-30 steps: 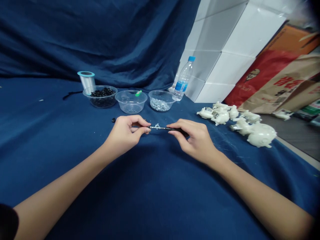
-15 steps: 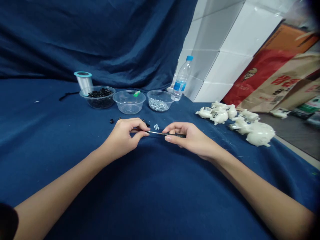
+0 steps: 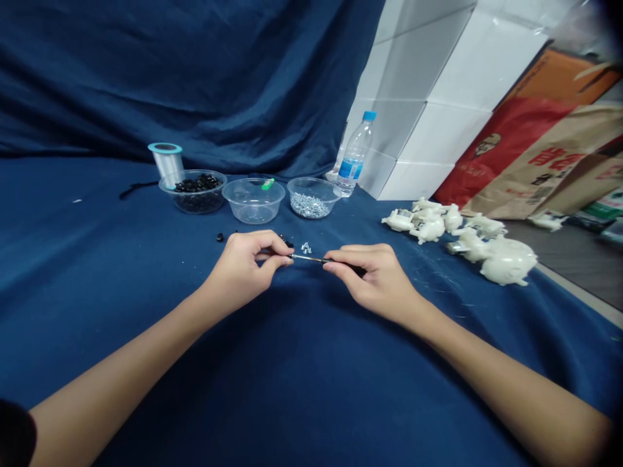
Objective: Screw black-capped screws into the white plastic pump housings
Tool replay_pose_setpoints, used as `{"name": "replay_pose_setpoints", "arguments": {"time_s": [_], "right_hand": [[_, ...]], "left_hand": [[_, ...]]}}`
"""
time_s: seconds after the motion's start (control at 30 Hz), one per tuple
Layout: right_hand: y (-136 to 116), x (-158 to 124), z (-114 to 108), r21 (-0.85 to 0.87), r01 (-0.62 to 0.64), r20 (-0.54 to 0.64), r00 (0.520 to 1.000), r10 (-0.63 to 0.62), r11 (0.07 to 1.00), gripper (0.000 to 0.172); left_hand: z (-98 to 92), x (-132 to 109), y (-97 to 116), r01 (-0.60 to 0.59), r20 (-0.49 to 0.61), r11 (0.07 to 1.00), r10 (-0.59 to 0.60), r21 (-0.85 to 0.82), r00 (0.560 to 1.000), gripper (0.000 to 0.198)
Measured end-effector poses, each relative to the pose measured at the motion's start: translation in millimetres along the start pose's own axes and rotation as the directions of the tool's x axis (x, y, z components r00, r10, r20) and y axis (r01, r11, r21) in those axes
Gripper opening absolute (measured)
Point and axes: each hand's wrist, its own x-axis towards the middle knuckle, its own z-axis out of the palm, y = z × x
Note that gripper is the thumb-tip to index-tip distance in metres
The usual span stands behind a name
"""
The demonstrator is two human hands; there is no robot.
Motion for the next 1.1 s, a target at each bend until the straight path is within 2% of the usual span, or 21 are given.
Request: {"name": "replay_pose_setpoints", "arguments": {"time_s": [0.03,0.1,0.2,0.3,0.33,0.37,0.4,0.43,0.57,0.63,0.7,0.8,0.9,1.0,1.1], "right_hand": [[-1.3,1.4,-0.1,0.072,-0.1,0.036,0.995,0.098,0.992,0.019],[-2.6,4.0,-0.5,0.196,-0.303,0.125,0.951,0.283,0.933,0.018],[-1.3,6.0,-1.4,0.379,-0.556,0.271,0.831,0.485,0.74,0.021],[2.2,5.9,-2.7,0.499,-0.737,0.479,0.673,0.563,0.457,0.028],[3.0,6.0,-3.5,0.501,-0.772,0.537,0.632,0.559,0.392,0.029],[3.4,6.4,-4.3,0.49,-0.789,0.569,0.612,0.55,0.371,0.03],[3.3,6.9,-5.2,0.477,-0.786,0.568,0.617,0.544,0.394,0.031],[2.7,7.5,-6.0,0.46,-0.765,0.541,0.644,0.541,0.451,0.03],[-1.6,9.1,-7.8,0.347,-0.535,0.259,0.844,0.47,0.77,0.021],[-2.4,8.3,-7.4,0.273,-0.381,0.122,0.925,0.361,0.883,0.017],[-1.3,6.4,-6.5,0.161,-0.193,0.026,0.981,0.192,0.968,0.011],[2.7,2.5,-5.4,-0.037,0.038,-0.007,0.999,-0.038,0.999,0.015],[7.0,-0.9,-5.0,-0.148,0.149,0.005,0.989,-0.15,0.978,0.021],[7.9,-2.4,-5.0,-0.19,0.199,0.029,0.98,-0.197,0.961,0.022],[4.8,-1.7,-4.4,-0.15,0.134,0.043,0.991,-0.128,0.98,0.023]], "left_hand": [[-0.6,-0.2,-0.2,-0.027,0.01,0.999,0.027,0.024,1.0,0.006],[-1.6,-0.6,-0.9,-0.075,0.032,0.995,0.073,0.065,0.997,0.01],[-2.1,-1.0,-2.7,-0.125,0.063,0.987,0.12,0.097,0.991,0.013],[-1.6,-1.4,-4.6,-0.153,0.09,0.983,0.144,0.101,0.986,0.014],[-1.3,-1.5,-5.1,-0.151,0.1,0.984,0.141,0.098,0.985,0.014],[-0.9,-1.7,-5.4,-0.142,0.109,0.986,0.132,0.092,0.985,0.013],[-0.5,-1.8,-5.7,-0.123,0.114,0.989,0.113,0.083,0.987,0.012],[0.0,-1.9,-5.8,-0.096,0.115,0.993,0.088,0.071,0.99,0.011],[1.2,-1.6,-6.7,0.066,0.074,0.998,-0.064,-0.019,0.995,0.002],[1.3,-0.9,-7.3,0.132,0.062,0.989,-0.128,-0.071,0.99,0.005],[1.3,0.3,-7.4,0.172,0.056,0.979,-0.166,-0.113,0.985,0.007],[1.4,1.8,-6.0,0.191,0.041,0.969,-0.187,-0.156,0.981,0.009],[1.8,1.5,-4.1,0.19,0.044,0.968,-0.185,-0.165,0.982,0.008],[2.2,-0.1,-3.8,0.177,0.05,0.974,-0.171,-0.141,0.984,0.005],[2.1,-1.2,-3.5,0.139,0.038,0.986,-0.136,-0.093,0.99,0.003]]}}
